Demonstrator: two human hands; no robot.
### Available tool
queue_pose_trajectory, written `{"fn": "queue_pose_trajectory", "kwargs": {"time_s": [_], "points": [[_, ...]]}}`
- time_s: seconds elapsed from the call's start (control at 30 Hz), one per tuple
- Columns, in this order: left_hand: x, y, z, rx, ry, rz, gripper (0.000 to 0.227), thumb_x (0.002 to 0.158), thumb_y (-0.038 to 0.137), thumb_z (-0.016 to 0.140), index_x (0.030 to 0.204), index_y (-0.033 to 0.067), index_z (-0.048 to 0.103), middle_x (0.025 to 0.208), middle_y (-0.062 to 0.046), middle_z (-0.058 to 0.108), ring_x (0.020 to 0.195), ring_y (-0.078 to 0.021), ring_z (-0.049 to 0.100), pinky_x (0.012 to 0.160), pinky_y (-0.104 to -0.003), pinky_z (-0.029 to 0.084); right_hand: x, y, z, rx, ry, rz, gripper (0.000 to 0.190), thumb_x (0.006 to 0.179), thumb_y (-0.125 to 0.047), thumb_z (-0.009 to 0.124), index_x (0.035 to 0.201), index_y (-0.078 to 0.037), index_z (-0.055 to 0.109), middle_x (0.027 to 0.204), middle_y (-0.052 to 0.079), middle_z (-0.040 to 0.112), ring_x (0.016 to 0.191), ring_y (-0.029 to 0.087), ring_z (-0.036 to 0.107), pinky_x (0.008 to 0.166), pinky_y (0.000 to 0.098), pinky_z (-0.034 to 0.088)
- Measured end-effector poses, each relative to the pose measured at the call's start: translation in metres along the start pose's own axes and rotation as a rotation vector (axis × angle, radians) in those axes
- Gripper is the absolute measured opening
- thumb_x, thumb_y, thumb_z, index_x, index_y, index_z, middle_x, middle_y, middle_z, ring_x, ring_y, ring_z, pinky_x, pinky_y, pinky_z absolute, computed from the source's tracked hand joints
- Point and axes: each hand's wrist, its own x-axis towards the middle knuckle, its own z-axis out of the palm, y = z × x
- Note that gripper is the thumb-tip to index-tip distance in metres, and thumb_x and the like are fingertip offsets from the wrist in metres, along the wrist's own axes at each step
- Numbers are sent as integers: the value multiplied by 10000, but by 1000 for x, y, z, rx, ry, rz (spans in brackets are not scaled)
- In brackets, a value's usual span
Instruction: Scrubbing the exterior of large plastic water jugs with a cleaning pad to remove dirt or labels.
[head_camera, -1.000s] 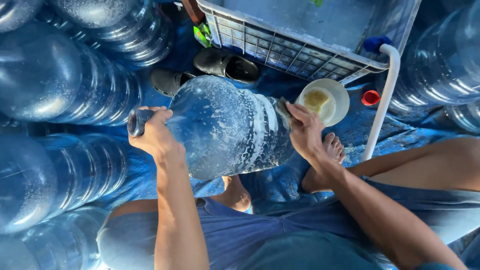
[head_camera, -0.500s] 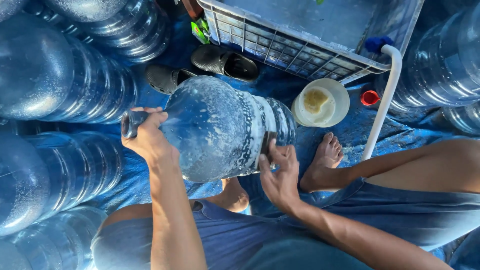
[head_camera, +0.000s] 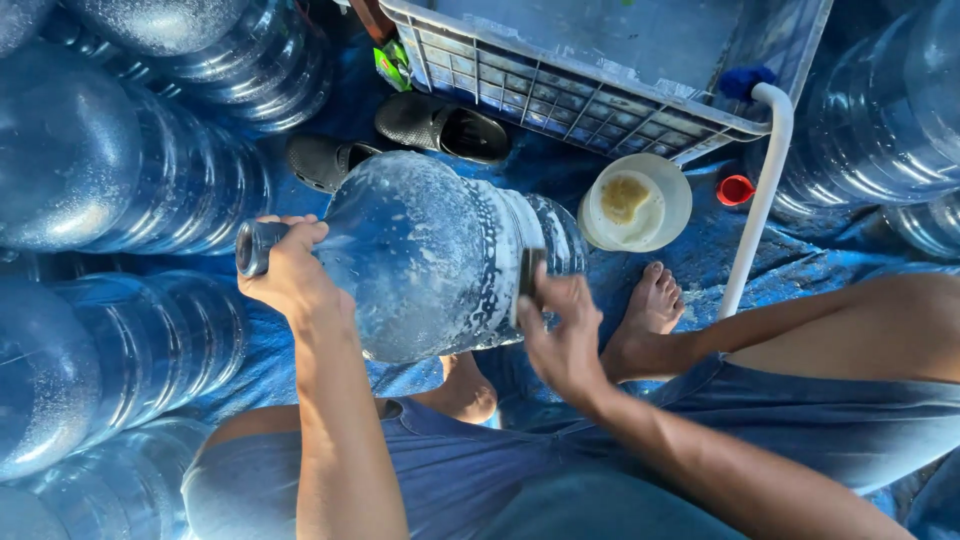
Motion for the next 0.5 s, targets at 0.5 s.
{"fn": "queue_pose_trajectory", "kwargs": {"time_s": [0.5], "points": [[-13,19,-2,48,74,-59,285,661,-108,770,788,99,622,708,-49,618,719,-161,730,574,-276,490,21,-15,-7,-96,-112,82,466,913,-207,628,1355,-78,699,1071,211,643,1026,440,654,878,611,458]]}}
